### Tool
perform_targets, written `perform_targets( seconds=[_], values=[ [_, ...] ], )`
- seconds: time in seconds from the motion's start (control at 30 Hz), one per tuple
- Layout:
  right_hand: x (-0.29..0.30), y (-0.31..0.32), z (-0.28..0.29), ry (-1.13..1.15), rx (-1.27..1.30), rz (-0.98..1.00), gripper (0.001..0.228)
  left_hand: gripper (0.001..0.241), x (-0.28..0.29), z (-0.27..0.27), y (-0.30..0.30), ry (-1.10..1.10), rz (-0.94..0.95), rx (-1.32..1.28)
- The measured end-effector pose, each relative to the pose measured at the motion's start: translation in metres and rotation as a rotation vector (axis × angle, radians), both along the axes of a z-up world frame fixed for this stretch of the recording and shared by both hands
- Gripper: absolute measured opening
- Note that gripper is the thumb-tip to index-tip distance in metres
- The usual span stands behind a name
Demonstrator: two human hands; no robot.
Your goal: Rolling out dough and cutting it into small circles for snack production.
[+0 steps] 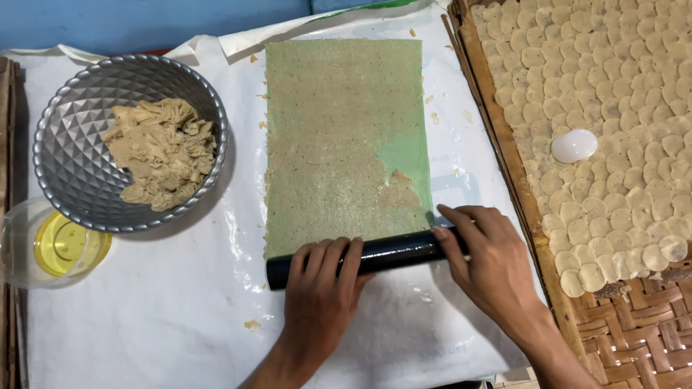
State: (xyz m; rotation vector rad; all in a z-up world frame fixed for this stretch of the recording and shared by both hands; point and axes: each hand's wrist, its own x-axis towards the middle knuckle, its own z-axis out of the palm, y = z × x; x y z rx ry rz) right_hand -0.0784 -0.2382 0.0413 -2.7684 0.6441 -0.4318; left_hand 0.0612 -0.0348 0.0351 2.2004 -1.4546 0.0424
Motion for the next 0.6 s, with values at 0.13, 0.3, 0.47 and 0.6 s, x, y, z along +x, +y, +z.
perform_targets(
  seconds=[0.13, 0.3, 0.47, 0.6],
  values=[
    [0.016, -0.002, -0.017, 0.071, -0.022, 0.056, 0.040, 0.048, 0.008, -0.011, -0.008, 0.008, -0.021, 0.014],
    [0.050, -0.035, -0.030, 0.243, -0.057, 0.034, 0.065, 0.072, 0.037, -0.017, -0.033, -0.046, 0.002, 0.063],
    [0.082, -0.055, -0.020, 0.186, 0.019, 0.018, 0.067, 0.074, 0.065, -0.022, -0.060, -0.068, 0.053, 0.107],
    [0.056, -0.036, -0.022, 0.146, -0.045, 0.047, 0.066, 0.067, 0.040, -0.013, -0.043, -0.087, 0.049, 0.010]
  ],
)
